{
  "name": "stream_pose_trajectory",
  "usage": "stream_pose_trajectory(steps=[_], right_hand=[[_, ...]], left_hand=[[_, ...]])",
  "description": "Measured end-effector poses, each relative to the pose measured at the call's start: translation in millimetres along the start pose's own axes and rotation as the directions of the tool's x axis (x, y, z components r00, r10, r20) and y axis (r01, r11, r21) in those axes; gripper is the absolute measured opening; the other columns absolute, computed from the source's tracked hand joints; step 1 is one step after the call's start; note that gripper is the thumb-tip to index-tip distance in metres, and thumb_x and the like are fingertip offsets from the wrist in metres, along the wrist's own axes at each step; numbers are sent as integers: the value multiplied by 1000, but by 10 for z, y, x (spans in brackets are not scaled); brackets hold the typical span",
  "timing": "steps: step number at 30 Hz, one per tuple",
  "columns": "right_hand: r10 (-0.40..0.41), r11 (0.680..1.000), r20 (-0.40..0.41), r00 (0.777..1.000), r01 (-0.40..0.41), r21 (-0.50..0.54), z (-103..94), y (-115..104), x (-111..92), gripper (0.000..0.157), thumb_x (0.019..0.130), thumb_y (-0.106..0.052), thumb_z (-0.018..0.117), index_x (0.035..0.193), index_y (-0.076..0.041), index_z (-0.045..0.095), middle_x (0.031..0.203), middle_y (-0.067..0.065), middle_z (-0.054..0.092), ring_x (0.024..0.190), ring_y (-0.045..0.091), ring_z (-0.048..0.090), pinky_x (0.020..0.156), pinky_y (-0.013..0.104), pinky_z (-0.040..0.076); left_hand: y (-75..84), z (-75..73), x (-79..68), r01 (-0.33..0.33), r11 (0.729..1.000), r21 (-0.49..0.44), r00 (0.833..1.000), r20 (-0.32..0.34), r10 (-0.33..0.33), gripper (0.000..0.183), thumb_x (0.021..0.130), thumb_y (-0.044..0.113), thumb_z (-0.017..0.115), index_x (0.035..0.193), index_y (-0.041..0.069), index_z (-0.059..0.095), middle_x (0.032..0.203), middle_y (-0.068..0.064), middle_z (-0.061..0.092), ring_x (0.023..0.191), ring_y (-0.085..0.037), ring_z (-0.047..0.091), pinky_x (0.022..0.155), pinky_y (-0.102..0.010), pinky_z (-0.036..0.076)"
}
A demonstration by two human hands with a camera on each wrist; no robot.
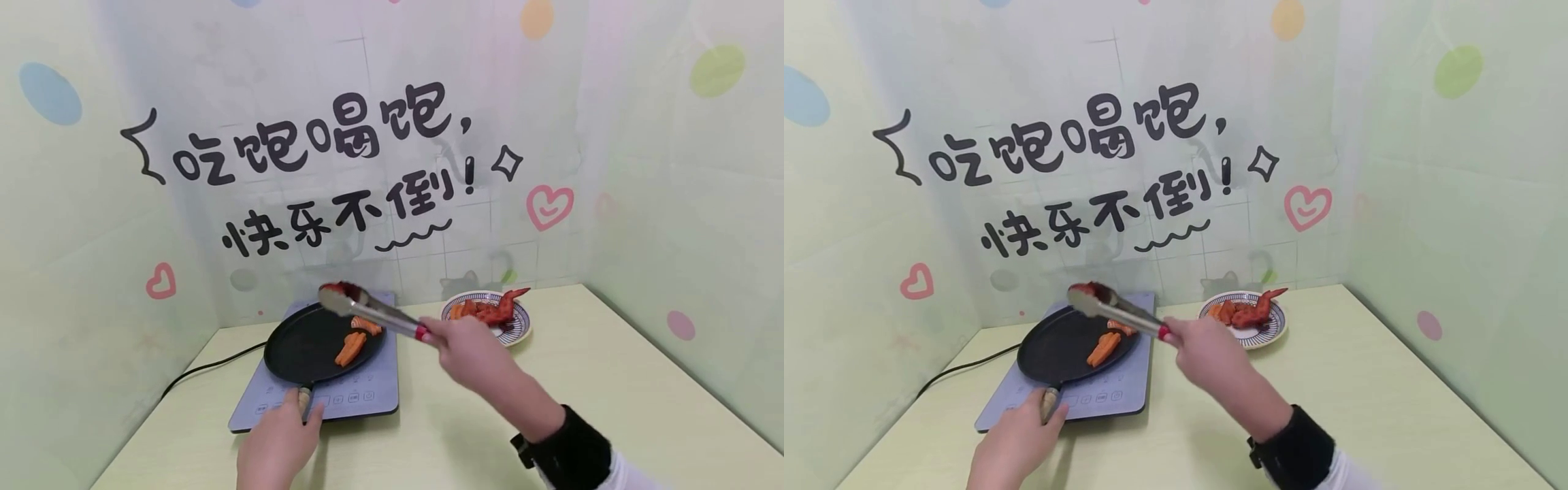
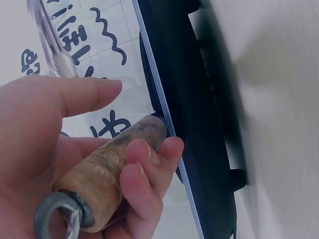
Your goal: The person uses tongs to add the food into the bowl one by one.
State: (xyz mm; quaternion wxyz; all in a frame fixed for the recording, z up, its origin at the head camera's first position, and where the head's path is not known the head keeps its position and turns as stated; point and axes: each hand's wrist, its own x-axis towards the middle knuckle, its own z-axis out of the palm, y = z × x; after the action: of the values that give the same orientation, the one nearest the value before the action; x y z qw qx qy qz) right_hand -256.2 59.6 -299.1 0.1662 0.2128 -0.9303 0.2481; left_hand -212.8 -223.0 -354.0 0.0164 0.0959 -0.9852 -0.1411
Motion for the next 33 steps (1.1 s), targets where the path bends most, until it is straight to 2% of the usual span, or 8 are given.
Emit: stream_pose_trajectory(steps=[2,5,8,11,18,21,29,33], right_hand=[[-25,999,50,998,27,-37,117,-59,-24,33,95,-24,61,128,-19,64,75,-5,63,47,9,40,40,20,37],[-81,989,107,991,93,-115,280,-124,-54,27,95,-26,60,120,-20,67,72,-7,62,48,9,42,40,22,37],[-123,972,140,982,148,-183,405,-161,-83,17,94,-27,61,110,-21,66,64,-9,56,49,10,44,42,25,36],[-127,965,158,979,159,-211,479,-179,-109,16,92,-23,63,108,-22,67,63,-9,57,50,11,45,43,26,37],[-118,968,173,978,152,-202,503,-176,-128,14,90,-19,65,104,-22,67,64,-9,58,50,11,44,43,24,35],[-126,974,177,976,155,-164,511,-164,-129,12,92,-20,65,103,-21,67,65,-10,58,51,10,44,43,23,34],[-120,987,205,971,140,-83,571,-180,-99,21,95,-24,62,114,-19,68,76,-9,64,55,8,48,46,21,37],[-126,984,193,973,147,-99,577,-172,-76,21,96,-26,59,114,-16,66,70,-10,59,54,8,47,46,21,38]], left_hand=[[-2,-3,0,1,1000,0,1000,4,-1,69,95,47,53,139,-6,43,117,-30,60,98,-48,58,71,-58,50],[-4,-2,-3,5,1000,9,1000,3,-5,70,95,47,53,139,-6,43,119,-30,59,100,-49,57,73,-59,50],[0,-3,-7,5,1000,13,1000,-2,-5,69,95,47,53,139,-6,43,118,-31,59,100,-49,57,73,-59,50],[4,-1,-8,0,1000,7,1000,-2,0,69,95,46,53,139,-6,43,117,-31,60,99,-48,58,72,-58,50],[8,3,-12,1,1000,7,1000,-1,-1,69,95,46,53,139,-6,43,118,-29,60,99,-47,58,70,-57,51],[8,13,-6,3,1000,7,1000,4,-3,69,94,47,54,139,-5,44,117,-29,61,99,-47,59,69,-57,51],[-3,2,0,5,1000,-3,1000,-5,-5,69,94,47,53,139,-5,44,118,-29,60,100,-48,58,71,-58,50],[5,-15,5,7,1000,-4,1000,5,-7,69,94,47,54,138,-5,44,117,-29,61,97,-47,59,70,-57,51]])
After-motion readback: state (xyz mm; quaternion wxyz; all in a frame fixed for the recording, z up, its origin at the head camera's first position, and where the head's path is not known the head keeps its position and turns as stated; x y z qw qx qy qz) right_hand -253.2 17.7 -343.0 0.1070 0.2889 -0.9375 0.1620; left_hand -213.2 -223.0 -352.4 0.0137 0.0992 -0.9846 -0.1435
